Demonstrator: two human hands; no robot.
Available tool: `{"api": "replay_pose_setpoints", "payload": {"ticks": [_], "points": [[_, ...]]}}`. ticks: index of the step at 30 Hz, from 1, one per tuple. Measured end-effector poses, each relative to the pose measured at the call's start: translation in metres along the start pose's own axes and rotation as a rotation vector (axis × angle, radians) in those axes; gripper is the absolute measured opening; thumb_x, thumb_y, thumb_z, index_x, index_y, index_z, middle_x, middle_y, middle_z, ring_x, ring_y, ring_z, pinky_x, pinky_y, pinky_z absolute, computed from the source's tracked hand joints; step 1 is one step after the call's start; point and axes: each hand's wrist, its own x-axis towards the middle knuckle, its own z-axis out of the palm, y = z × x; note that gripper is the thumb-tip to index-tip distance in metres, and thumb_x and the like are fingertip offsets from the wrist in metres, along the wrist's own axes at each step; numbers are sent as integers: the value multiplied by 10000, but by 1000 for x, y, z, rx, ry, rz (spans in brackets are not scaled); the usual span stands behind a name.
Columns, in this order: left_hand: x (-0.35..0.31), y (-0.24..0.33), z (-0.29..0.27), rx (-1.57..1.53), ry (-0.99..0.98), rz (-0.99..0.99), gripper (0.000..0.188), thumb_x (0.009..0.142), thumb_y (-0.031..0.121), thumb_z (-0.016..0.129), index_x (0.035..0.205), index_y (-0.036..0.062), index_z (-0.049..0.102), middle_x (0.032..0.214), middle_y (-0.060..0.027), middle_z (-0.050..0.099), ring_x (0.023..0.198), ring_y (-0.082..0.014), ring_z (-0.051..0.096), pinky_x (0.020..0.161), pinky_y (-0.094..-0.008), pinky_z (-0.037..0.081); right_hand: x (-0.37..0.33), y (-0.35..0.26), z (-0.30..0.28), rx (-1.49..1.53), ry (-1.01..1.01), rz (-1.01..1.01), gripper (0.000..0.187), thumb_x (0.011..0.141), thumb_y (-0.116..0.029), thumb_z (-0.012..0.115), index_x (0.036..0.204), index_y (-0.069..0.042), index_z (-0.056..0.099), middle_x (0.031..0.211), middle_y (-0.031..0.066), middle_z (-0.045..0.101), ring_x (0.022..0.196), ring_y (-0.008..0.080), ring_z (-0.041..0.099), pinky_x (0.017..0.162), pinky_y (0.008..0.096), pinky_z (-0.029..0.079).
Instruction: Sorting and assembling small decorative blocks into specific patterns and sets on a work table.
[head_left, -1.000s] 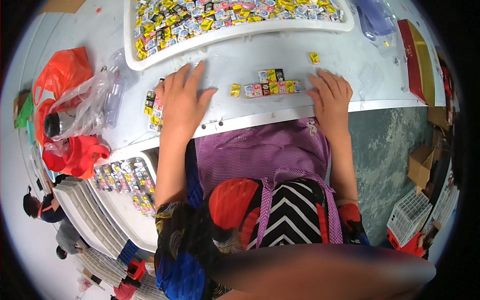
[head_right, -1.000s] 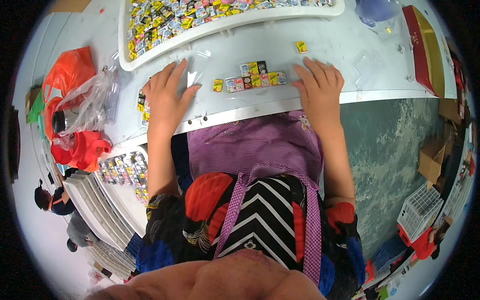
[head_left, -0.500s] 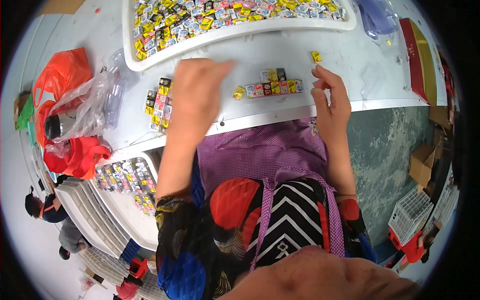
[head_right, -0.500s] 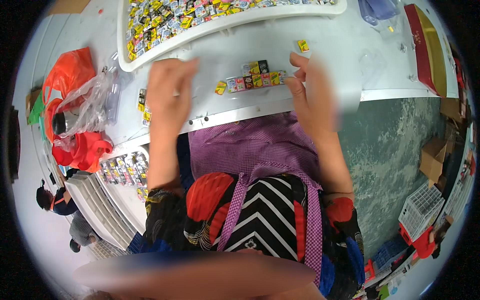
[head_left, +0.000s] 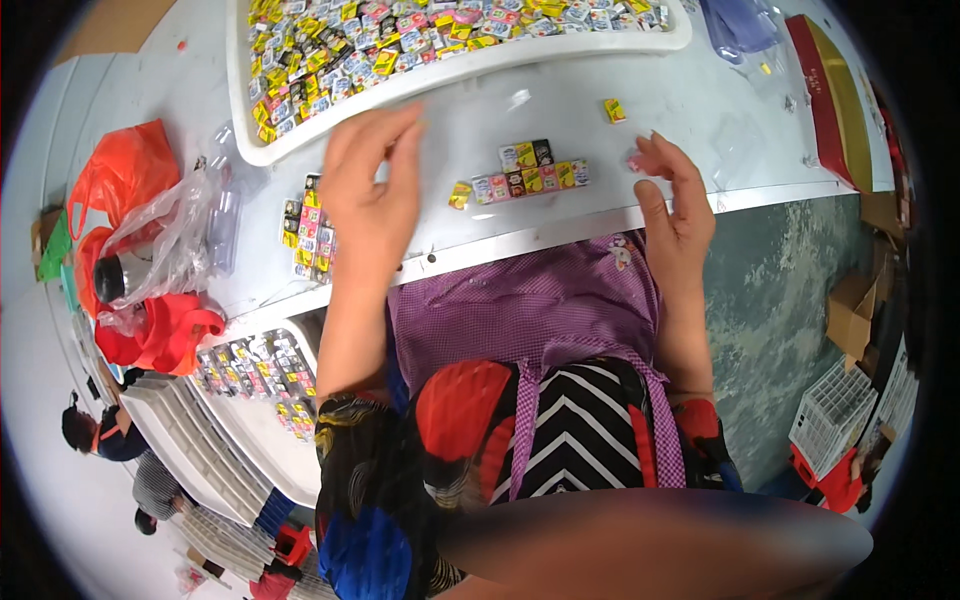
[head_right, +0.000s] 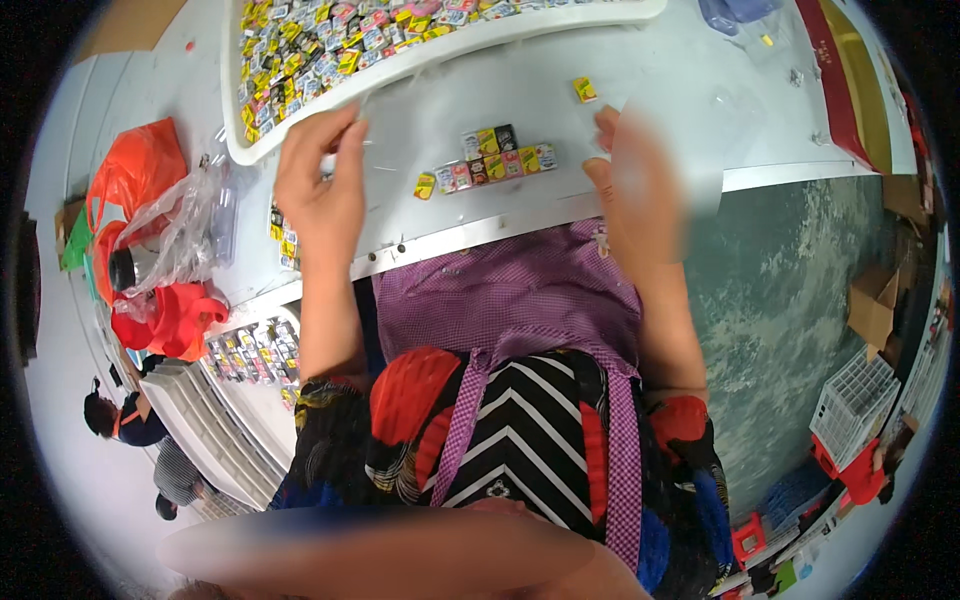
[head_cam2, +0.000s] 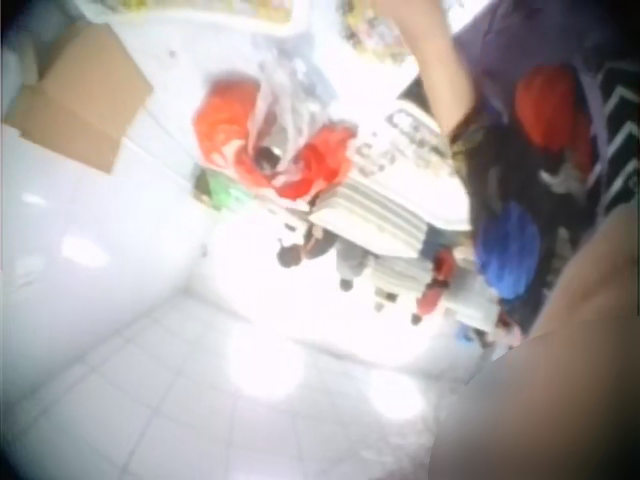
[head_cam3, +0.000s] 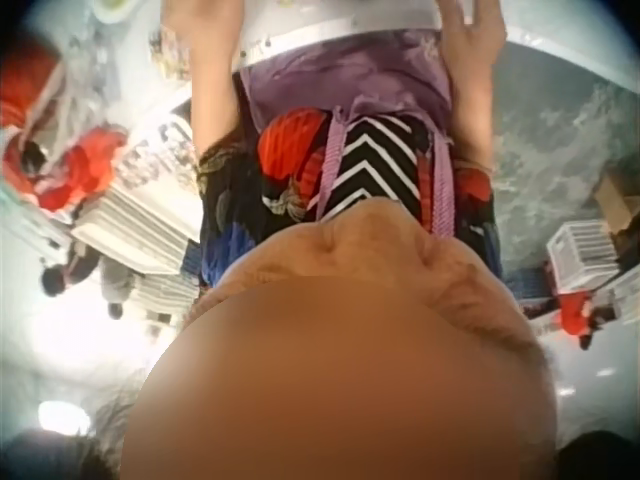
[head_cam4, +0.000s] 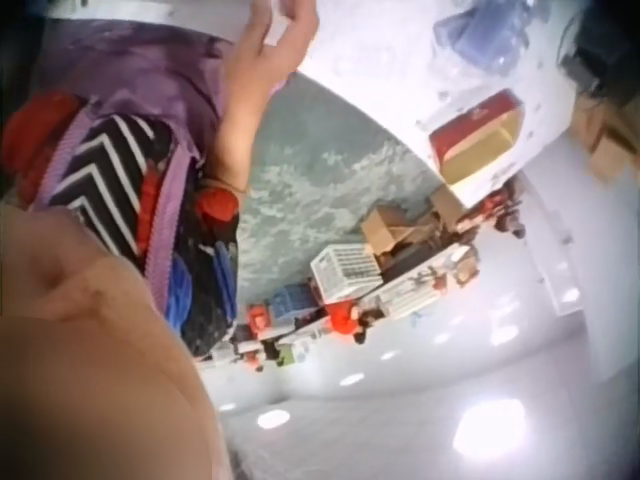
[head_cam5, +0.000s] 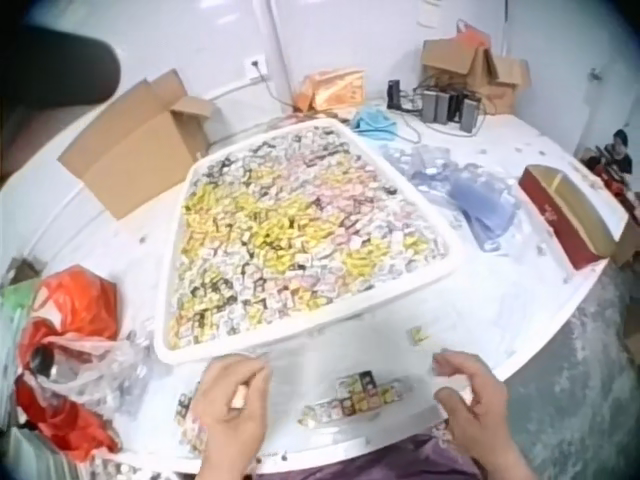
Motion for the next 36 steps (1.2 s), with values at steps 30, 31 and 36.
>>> {"api": "replay_pose_setpoints", "payload": {"ticks": [30, 31, 36], "points": [[-47, -16, -16, 360, -535, 150, 365, 760, 187, 714, 1122, 153, 675, 1108, -41, 596, 1038, -265, 475, 911, -405, 314, -14, 11, 56, -728, -445, -429, 599, 810, -336, 631, 1364, -162, 483, 1474, 108, 373, 1378, 297, 312, 1131, 504, 192], [-48, -17, -13, 357, -537, 143, 364, 761, 179, 714, 1121, 141, 671, 1095, -35, 601, 1036, -257, 478, 905, -400, 317, -14, 11, 54, -736, -477, -432, 595, 816, -333, 624, 1366, -156, 482, 1478, 112, 366, 1382, 303, 303, 1136, 502, 184], [-40, -13, -9, 369, -493, 114, 342, 770, 163, 704, 1104, 99, 662, 1075, -39, 601, 1031, -249, 480, 880, -399, 324, -11, 5, 50, -712, -516, -403, 570, 838, -326, 595, 1367, -149, 482, 1486, 120, 350, 1402, 308, 263, 1147, 505, 157]]}}
